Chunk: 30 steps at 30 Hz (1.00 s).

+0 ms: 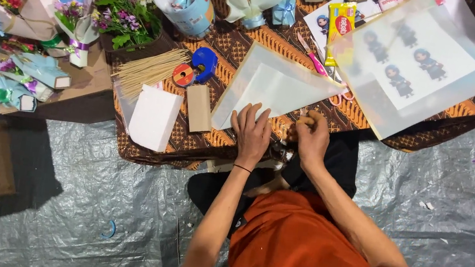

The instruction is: Assembling a gift bouquet by attaching snack packets to a base and wrapping it with decorative paper

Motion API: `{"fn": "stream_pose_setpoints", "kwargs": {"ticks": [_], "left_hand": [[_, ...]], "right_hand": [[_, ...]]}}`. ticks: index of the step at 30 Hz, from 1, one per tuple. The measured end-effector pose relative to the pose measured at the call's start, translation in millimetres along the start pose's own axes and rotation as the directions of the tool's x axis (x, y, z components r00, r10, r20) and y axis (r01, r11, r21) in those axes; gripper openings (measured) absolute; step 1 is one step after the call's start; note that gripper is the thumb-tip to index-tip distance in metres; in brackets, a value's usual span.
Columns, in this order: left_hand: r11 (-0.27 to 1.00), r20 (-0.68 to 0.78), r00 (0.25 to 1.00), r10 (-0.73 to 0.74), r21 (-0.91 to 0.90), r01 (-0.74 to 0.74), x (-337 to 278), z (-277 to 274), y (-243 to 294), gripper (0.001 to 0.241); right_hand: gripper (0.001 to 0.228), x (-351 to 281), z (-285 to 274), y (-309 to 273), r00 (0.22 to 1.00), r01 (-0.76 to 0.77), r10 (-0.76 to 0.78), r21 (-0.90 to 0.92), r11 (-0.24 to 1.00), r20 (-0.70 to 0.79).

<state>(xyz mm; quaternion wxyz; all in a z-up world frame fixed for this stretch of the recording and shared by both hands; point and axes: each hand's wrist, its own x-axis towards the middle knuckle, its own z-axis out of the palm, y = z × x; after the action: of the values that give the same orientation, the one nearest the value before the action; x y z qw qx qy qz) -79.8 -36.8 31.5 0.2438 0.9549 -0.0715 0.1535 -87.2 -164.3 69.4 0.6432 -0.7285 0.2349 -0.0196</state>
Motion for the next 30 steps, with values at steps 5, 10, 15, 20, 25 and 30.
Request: {"fn": "stream_pose_setpoints", "kwargs": {"ticks": [5,10,15,20,25,30], "left_hand": [[1.000,0.000,1.000,-0.003,-0.015,0.003,0.9,-2.2,2.6,0.021],[0.999,0.004,1.000,0.025,0.043,-0.025,1.6,-6.3,3.1,0.027],[0.995,0.023,0.999,0.049,0.083,-0.050,1.9,-8.5,4.5,0.025],[0.998,-0.001,0.999,0.033,0.057,-0.033,2.0,-9.6,5.0,0.023],[0.998,0.001,0.998,-0.065,-0.003,0.065,8.5,-25.0,-6.4,0.017],[0.667,-0.105,0.689,-0.718,0.183,0.723,33.9,-82.7,-20.4,0.064]], "right_hand": [[0.067,19.9,5.7,0.1,0.976,-0.217,0.203,0.364,0.906,0.078],[0.071,30.9,17.1,-2.7,0.966,-0.258,0.239,0.389,0.884,0.099],[0.039,44.7,30.9,13.8,0.967,-0.227,0.191,0.223,0.948,0.171],[0.028,42.9,40.6,8.2,0.995,-0.022,0.037,-0.166,0.986,0.089],[0.028,42.9,44.4,18.4,0.999,0.046,-0.042,-0.300,0.953,0.019],[0.024,31.5,37.5,-0.2,1.000,-0.010,0.011,-0.216,0.976,0.003]]}}
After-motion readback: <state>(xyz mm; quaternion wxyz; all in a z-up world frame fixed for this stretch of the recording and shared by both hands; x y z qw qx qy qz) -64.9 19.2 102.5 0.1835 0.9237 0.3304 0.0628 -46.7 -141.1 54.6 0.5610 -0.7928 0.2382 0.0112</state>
